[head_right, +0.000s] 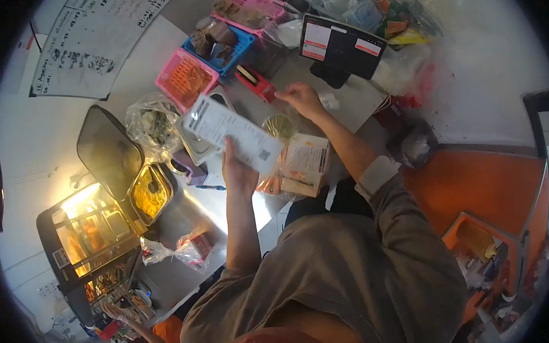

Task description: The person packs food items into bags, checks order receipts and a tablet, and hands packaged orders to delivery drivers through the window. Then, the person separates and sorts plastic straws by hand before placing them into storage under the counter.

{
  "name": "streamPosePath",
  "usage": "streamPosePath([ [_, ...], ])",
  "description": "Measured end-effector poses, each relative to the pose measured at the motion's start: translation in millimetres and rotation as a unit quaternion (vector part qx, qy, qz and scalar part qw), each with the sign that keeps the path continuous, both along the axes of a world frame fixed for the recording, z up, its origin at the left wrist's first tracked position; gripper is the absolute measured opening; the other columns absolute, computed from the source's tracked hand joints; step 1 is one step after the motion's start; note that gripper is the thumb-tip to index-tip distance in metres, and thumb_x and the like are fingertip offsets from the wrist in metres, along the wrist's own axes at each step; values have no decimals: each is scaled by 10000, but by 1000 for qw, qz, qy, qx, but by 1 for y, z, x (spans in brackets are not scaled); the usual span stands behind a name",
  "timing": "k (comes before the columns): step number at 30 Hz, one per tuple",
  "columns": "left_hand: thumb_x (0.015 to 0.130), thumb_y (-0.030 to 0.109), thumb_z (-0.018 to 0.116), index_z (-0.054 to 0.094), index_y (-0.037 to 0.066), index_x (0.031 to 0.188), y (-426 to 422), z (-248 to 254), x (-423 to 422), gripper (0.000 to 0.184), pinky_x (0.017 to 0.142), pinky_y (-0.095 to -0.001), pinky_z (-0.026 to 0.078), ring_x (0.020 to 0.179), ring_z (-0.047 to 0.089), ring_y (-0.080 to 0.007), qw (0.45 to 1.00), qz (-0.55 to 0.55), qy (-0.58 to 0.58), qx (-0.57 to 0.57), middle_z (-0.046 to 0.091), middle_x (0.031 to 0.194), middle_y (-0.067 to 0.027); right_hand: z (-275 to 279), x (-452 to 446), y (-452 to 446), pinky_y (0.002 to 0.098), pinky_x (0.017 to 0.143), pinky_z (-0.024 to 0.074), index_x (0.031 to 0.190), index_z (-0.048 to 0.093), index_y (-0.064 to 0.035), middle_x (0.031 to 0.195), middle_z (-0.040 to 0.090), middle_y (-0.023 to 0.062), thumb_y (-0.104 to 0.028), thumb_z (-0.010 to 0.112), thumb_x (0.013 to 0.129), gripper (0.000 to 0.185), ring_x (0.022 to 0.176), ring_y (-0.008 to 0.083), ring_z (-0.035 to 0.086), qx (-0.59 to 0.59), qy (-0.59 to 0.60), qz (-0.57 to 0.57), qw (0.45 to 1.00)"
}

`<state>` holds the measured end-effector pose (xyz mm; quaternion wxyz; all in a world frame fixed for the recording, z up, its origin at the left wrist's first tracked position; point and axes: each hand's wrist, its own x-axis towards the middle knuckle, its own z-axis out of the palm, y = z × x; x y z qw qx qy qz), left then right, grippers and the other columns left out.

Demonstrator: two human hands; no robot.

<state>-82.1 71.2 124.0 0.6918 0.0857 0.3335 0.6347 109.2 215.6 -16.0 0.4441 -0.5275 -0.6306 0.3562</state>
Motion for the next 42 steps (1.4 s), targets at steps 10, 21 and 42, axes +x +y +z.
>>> streamPosePath([
  [10, 1004, 313, 433, 367, 69, 1357, -64, 2, -18, 434, 1019, -502, 395, 1174, 513, -381, 997, 18, 51, -61, 511, 1277, -152, -35, -8, 31, 280, 652, 562, 751, 579, -21, 781, 676, 133, -53, 760, 738, 184, 734, 196, 688, -428, 318, 24, 846],
  [21, 1002, 252, 465, 424, 76, 1321, -75, -17, -10, 366, 1015, -468, 418, 1194, 514, -264, 996, 3, 33, -86, 520, 1285, -98, -87, -36, 65, 352, 476, 449, 620, 484, -47, 590, 588, 86, -109, 864, 577, 388, 533, 175, 600, -158, -85, -24, 984],
  [42, 1020, 338, 378, 318, 59, 1394, 7, -9, 49, 471, 1059, -537, 351, 1246, 468, -379, 988, -101, -87, -76, 455, 1351, -172, 156, 57, -105, 275, 796, 525, 770, 494, -72, 813, 584, 80, 42, 694, 799, 232, 818, 161, 594, -253, 664, -83, 699],
])
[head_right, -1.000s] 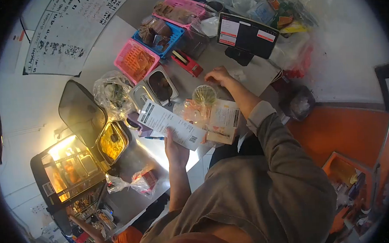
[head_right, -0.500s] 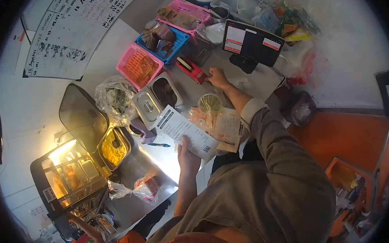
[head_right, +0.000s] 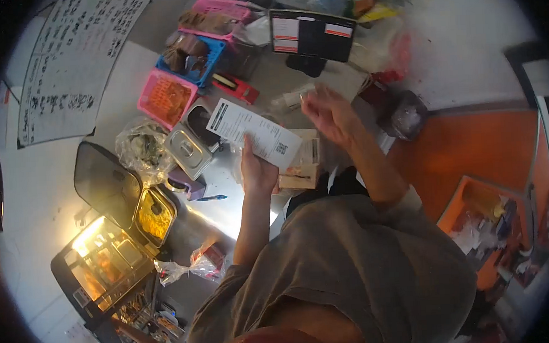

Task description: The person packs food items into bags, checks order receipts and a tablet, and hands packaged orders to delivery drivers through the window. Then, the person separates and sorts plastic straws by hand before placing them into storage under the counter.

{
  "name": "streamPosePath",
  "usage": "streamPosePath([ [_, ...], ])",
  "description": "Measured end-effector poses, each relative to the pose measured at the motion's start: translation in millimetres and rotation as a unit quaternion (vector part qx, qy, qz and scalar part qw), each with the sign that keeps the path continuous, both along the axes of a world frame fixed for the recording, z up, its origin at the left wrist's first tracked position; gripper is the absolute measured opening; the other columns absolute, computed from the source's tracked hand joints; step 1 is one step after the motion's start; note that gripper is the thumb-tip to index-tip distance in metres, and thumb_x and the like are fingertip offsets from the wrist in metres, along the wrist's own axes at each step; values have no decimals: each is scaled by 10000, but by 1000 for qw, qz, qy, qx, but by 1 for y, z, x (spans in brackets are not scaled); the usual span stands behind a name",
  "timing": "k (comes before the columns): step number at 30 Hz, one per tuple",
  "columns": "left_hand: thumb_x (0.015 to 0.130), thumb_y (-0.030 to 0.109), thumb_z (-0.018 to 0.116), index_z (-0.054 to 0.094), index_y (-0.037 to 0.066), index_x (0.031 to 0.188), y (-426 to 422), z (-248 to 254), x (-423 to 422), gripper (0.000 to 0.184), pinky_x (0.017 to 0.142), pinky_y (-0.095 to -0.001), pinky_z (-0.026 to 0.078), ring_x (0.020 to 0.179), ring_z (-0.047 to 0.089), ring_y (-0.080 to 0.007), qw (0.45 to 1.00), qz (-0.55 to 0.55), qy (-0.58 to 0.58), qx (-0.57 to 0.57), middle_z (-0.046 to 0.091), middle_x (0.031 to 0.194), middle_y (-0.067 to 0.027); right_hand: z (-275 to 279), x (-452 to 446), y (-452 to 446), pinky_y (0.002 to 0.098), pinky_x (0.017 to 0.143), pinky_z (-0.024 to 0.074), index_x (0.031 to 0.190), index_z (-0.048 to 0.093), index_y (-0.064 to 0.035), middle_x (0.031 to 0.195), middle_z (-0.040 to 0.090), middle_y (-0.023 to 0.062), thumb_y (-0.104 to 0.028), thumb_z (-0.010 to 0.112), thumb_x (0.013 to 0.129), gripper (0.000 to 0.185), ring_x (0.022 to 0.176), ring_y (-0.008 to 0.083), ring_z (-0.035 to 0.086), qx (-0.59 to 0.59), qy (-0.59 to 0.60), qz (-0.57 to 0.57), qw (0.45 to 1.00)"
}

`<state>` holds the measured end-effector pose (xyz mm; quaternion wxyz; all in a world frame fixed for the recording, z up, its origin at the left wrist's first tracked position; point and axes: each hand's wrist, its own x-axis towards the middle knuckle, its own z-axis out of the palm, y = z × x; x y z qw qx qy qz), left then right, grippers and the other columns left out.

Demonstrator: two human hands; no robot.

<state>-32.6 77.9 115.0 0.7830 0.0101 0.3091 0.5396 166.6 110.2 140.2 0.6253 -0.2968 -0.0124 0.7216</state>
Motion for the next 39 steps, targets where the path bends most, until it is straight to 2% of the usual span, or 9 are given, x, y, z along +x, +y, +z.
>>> streamPosePath([
  [6, 1008, 350, 405, 385, 66, 1342, 4, -11, 63, 438, 1022, -513, 392, 1174, 520, -349, 995, -100, -9, 27, 520, 1270, -174, -41, -4, -107, 279, 722, 520, 661, 335, -131, 700, 522, 14, 78, 720, 756, 448, 707, 116, 578, -51, -420, -110, 899],
  [10, 1003, 337, 418, 383, 66, 1353, 10, -23, 83, 444, 1038, -509, 374, 1188, 512, -348, 987, -150, -16, 50, 536, 1266, -161, -54, 14, -141, 318, 771, 555, 668, 363, -113, 678, 525, 22, 72, 698, 785, 400, 768, 145, 616, -43, -343, -204, 916],
  [13, 1010, 330, 414, 379, 79, 1352, 11, -24, 91, 426, 1025, -525, 393, 1186, 521, -361, 987, -155, -6, 51, 530, 1277, -161, -43, 28, -165, 312, 762, 567, 689, 417, -105, 709, 554, 45, 49, 676, 819, 328, 747, 172, 622, -73, -166, -255, 950],
  [16, 1013, 347, 393, 382, 76, 1357, -16, -10, 105, 438, 1039, -516, 381, 1194, 516, -357, 985, -173, 6, 29, 524, 1288, -162, -18, 45, -190, 300, 768, 575, 731, 486, -79, 822, 576, 76, 32, 640, 856, 227, 829, 187, 621, 9, 72, -195, 978],
  [19, 1016, 396, 335, 372, 38, 1369, -55, 9, 131, 504, 1069, -490, 340, 1249, 470, -334, 976, -209, -54, 32, 495, 1329, -194, 16, 50, -211, 291, 782, 577, 839, 529, -57, 933, 559, 99, 33, 608, 876, 125, 953, 188, 590, 124, 192, -142, 963],
  [26, 1012, 437, 298, 342, 34, 1378, -134, 64, 172, 546, 1056, -498, 351, 1239, 471, -356, 956, -207, -160, 132, 486, 1321, -231, 74, 47, -280, 278, 798, 578, 864, 456, -98, 934, 547, 86, 71, 560, 879, 199, 1005, 199, 581, 189, 15, -178, 966],
  [29, 1008, 444, 305, 338, 44, 1372, -164, 91, 176, 542, 1034, -502, 372, 1223, 485, -350, 950, -209, -172, 155, 490, 1313, -228, 80, 50, -311, 348, 835, 572, 837, 459, -131, 865, 555, 51, 88, 550, 867, 239, 990, 213, 607, 168, -141, -255, 942],
  [34, 1012, 395, 370, 331, 106, 1363, -185, 92, 178, 456, 969, -501, 445, 1168, 537, -346, 937, -221, -210, 171, 523, 1253, -142, 104, 40, -348, 467, 864, 547, 760, 406, -141, 741, 526, 5, 100, 581, 838, 308, 972, 223, 636, 113, -159, -294, 936],
  [39, 1011, 427, 324, 349, 104, 1374, -204, 92, 183, 487, 1021, -500, 394, 1219, 493, -348, 933, -248, -216, 145, 503, 1293, -208, 93, 45, -367, 447, 862, 535, 766, 428, -152, 773, 573, 16, 71, 597, 841, 289, 993, 224, 635, 75, -260, -329, 905],
])
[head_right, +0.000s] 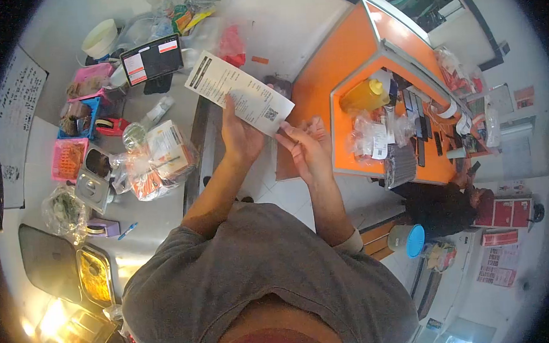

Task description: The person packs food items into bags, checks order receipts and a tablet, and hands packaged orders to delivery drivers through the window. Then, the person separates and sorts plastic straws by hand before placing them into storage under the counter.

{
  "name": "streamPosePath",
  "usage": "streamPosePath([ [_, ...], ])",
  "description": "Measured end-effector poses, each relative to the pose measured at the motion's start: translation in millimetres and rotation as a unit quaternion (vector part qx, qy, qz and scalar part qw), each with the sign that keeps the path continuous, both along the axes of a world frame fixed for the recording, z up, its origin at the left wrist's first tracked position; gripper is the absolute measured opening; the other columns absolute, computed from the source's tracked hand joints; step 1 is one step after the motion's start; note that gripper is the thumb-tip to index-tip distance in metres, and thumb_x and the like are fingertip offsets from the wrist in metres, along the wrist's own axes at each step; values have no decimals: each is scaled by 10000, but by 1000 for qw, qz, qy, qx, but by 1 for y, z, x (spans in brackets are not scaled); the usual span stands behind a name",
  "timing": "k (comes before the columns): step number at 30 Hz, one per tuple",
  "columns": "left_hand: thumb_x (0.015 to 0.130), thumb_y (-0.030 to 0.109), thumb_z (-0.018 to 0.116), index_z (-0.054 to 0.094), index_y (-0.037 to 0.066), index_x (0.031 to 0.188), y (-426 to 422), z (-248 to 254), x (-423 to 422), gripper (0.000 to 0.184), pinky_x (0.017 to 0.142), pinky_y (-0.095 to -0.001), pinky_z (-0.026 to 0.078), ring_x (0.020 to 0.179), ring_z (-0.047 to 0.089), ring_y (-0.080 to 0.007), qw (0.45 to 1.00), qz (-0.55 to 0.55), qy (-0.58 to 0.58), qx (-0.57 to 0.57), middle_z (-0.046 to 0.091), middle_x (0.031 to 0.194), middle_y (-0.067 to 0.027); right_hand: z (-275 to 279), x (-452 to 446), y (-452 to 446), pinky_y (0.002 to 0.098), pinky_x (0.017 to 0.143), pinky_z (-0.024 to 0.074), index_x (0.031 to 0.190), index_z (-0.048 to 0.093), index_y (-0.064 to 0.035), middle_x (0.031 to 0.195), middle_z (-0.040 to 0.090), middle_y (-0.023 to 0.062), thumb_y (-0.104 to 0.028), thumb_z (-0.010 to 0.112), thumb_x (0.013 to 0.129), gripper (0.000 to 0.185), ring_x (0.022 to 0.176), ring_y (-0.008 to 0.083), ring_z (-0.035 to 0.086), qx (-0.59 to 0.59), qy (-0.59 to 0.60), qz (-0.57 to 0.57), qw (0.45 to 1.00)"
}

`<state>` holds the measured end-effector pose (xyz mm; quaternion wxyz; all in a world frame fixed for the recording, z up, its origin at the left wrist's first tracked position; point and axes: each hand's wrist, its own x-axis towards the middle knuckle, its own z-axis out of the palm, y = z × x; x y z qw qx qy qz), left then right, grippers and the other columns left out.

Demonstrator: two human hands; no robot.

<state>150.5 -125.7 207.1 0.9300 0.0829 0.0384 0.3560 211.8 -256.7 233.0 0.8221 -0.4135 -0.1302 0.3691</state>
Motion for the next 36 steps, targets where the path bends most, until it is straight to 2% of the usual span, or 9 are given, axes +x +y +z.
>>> streamPosePath([
  [10, 1011, 363, 374, 378, 56, 1364, 23, -15, -22, 468, 1054, -499, 367, 1243, 478, -333, 999, -22, 12, -31, 503, 1313, -198, -36, 17, -19, 397, 854, 489, 829, 495, -159, 933, 637, 43, -67, 642, 872, 179, 1045, 211, 605, -102, 86, 18, 991],
  [15, 957, 232, 543, 485, 8, 1243, 142, -57, -49, 369, 940, -436, 499, 1090, 607, -275, 967, -44, 228, 101, 616, 1161, -139, -93, -15, -2, 375, 931, 404, 921, 538, -136, 1140, 614, 65, -199, 642, 892, 125, 1103, 217, 566, -199, 112, 117, 967],
  [17, 930, 210, 594, 530, -13, 1168, 211, -90, -69, 333, 849, -392, 554, 964, 658, -247, 893, -64, 377, 238, 649, 1072, -124, -121, -40, 15, 355, 947, 381, 975, 549, -122, 1203, 600, 73, -232, 631, 901, 156, 1099, 223, 569, -191, 190, 175, 947],
  [22, 873, 238, 655, 563, -64, 1096, 287, -151, -131, 386, 762, -398, 558, 887, 668, -245, 755, -77, 571, 312, 653, 1039, -133, -195, -113, 52, 388, 877, 449, 1071, 573, -144, 1119, 634, 60, -311, 700, 847, 307, 1113, 238, 572, -210, 358, 364, 834],
  [24, 836, 260, 680, 574, -76, 1073, 306, -180, -145, 425, 749, -408, 551, 877, 668, -268, 621, -101, 670, 393, 654, 1023, -162, -204, -129, 70, 384, 834, 483, 1015, 603, -142, 1080, 649, 51, -316, 704, 845, 264, 1056, 236, 607, -284, 321, 407, 807],
  [26, 795, 299, 704, 598, -74, 1041, 313, -197, -146, 458, 755, -417, 540, 884, 668, -297, 401, -130, 746, 515, 655, 1001, -207, -244, -141, 90, 337, 692, 506, 964, 605, -103, 1032, 661, 50, -337, 701, 849, 278, 902, 208, 653, -343, 226, 414, 812],
  [31, 767, 351, 678, 690, 54, 987, 291, -199, -125, 370, 820, -470, 514, 994, 633, -357, 235, -66, 732, 636, 628, 1089, -245, -297, -158, 150, 283, 451, 472, 821, 656, -35, 771, 674, 40, -314, 704, 848, 285, 592, 167, 654, -365, -78, 366, 852],
  [34, 784, 340, 643, 709, 142, 1011, 311, -194, -119, 308, 838, -501, 502, 1079, 605, -346, 150, -184, 683, 690, 596, 1227, -169, -301, -160, 165, 336, 422, 460, 806, 701, -34, 579, 641, 79, -360, 695, 843, 327, 489, 174, 625, -266, -309, 273, 871],
  [36, 785, 320, 632, 713, 196, 1019, 328, -203, -113, 278, 869, -505, 482, 1114, 593, -322, 89, -282, 644, 706, 587, 1272, -108, -321, -153, 161, 372, 457, 473, 811, 709, -48, 585, 643, 114, -426, 661, 854, 383, 502, 224, 633, -337, -530, 265, 732],
])
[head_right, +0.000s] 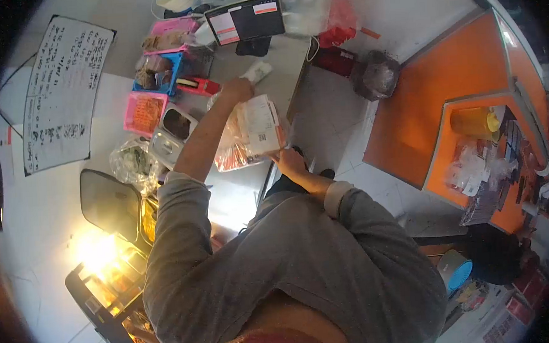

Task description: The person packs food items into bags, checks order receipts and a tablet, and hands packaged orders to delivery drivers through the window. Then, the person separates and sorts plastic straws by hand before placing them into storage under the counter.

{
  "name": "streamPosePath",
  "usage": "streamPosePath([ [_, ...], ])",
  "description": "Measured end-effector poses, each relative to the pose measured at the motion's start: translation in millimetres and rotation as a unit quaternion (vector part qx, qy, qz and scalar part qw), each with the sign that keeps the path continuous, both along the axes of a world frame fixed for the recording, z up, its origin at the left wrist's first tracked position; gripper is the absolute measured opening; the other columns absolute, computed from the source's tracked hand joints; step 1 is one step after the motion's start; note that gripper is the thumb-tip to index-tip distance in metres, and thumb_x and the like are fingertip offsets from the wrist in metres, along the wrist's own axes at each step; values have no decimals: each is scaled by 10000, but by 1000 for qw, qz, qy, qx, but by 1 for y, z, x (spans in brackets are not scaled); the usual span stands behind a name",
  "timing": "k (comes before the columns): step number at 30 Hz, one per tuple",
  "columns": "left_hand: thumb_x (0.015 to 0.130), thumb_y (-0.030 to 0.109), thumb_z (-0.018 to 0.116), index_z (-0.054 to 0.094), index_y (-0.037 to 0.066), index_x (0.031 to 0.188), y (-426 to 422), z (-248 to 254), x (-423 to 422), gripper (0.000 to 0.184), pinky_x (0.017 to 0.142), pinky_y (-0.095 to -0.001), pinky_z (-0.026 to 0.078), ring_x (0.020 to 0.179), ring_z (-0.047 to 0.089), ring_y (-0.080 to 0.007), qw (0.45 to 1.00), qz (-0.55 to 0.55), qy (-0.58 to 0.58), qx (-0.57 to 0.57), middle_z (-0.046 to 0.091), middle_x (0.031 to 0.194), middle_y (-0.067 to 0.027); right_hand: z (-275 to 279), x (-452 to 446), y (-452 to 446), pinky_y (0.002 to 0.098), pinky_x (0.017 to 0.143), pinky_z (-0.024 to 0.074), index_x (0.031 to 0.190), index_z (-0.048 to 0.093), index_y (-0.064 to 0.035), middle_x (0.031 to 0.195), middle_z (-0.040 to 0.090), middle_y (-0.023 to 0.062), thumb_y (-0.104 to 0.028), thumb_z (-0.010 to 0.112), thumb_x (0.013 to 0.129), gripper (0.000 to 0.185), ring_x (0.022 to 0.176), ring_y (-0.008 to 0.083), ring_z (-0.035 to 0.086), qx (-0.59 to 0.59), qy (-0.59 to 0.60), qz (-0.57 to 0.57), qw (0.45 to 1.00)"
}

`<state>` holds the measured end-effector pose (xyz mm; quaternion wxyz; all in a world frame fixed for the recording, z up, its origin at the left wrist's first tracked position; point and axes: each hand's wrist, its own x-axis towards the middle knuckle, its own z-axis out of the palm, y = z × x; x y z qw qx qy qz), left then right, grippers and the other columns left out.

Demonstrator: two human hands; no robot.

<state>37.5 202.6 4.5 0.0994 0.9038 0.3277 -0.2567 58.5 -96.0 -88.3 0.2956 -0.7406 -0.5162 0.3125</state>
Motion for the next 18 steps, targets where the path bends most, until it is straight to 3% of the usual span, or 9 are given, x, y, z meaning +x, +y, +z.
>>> streamPosePath([
  [1, 780, 309, 632, 714, 220, 1024, 5, -4, -1, 272, 900, -502, 464, 1128, 588, -308, 999, -3, 53, -3, 587, 1281, -80, -17, 4, -2, 390, 475, 479, 814, 713, -55, 589, 644, 131, -459, 644, 859, 412, 509, 248, 637, -22, -131, 35, 991],
  [2, 776, 298, 632, 714, 245, 1030, 9, -16, -3, 272, 930, -500, 446, 1142, 583, -294, 994, -6, 107, -7, 587, 1289, -52, -23, 7, -1, 423, 512, 492, 821, 714, -76, 606, 638, 169, -555, 590, 861, 496, 530, 306, 639, -18, -153, 20, 988],
  [5, 770, 354, 657, 700, 306, 1075, 41, -45, 7, 311, 1034, -522, 322, 1203, 542, -268, 962, 24, 247, -111, 564, 1329, -13, -9, 22, -1, 393, 521, 499, 791, 695, -78, 609, 628, 161, -614, 617, 812, 542, 536, 291, 640, -57, -209, 84, 973],
  [8, 782, 417, 656, 696, 296, 1095, 49, -42, 12, 337, 1058, -549, 259, 1220, 528, -263, 947, 88, 262, -165, 552, 1346, 5, 2, 38, 5, 375, 564, 514, 797, 687, -80, 638, 631, 143, -665, 620, 773, 589, 575, 274, 646, -94, -18, 121, 988],
  [11, 792, 471, 650, 673, 275, 1151, 44, -50, 14, 410, 1037, -589, 275, 1231, 520, -248, 963, 37, 235, -127, 531, 1370, 22, 13, 64, 18, 391, 613, 519, 789, 674, -62, 665, 638, 128, -667, 631, 754, 608, 630, 281, 651, -361, 139, 130, 913],
  [14, 797, 363, 658, 632, 212, 1197, 28, -55, 9, 428, 934, -462, 439, 1110, 597, -285, 988, 46, 141, -40, 612, 1247, -52, -24, 91, -2, 432, 606, 512, 747, 662, -27, 597, 605, 118, -551, 641, 810, 529, 606, 319, 631, -215, 136, 126, 959],
  [16, 834, 304, 626, 605, 186, 1214, 22, -30, 6, 398, 889, -432, 483, 1061, 621, -314, 996, 79, 9, 25, 641, 1189, -81, -8, 95, 7, 409, 667, 510, 865, 653, -9, 766, 651, 131, -395, 694, 802, 393, 733, 327, 640, -149, -100, -87, 980],
  [18, 897, 270, 563, 620, 141, 1138, 16, 31, -3, 279, 828, -407, 504, 989, 642, -328, 961, 150, -215, 91, 662, 1068, -101, 66, 96, 35, 434, 839, 469, 1045, 595, -14, 1021, 632, 178, -290, 668, 799, 377, 1000, 349, 593, 134, -177, -132, 966],
])
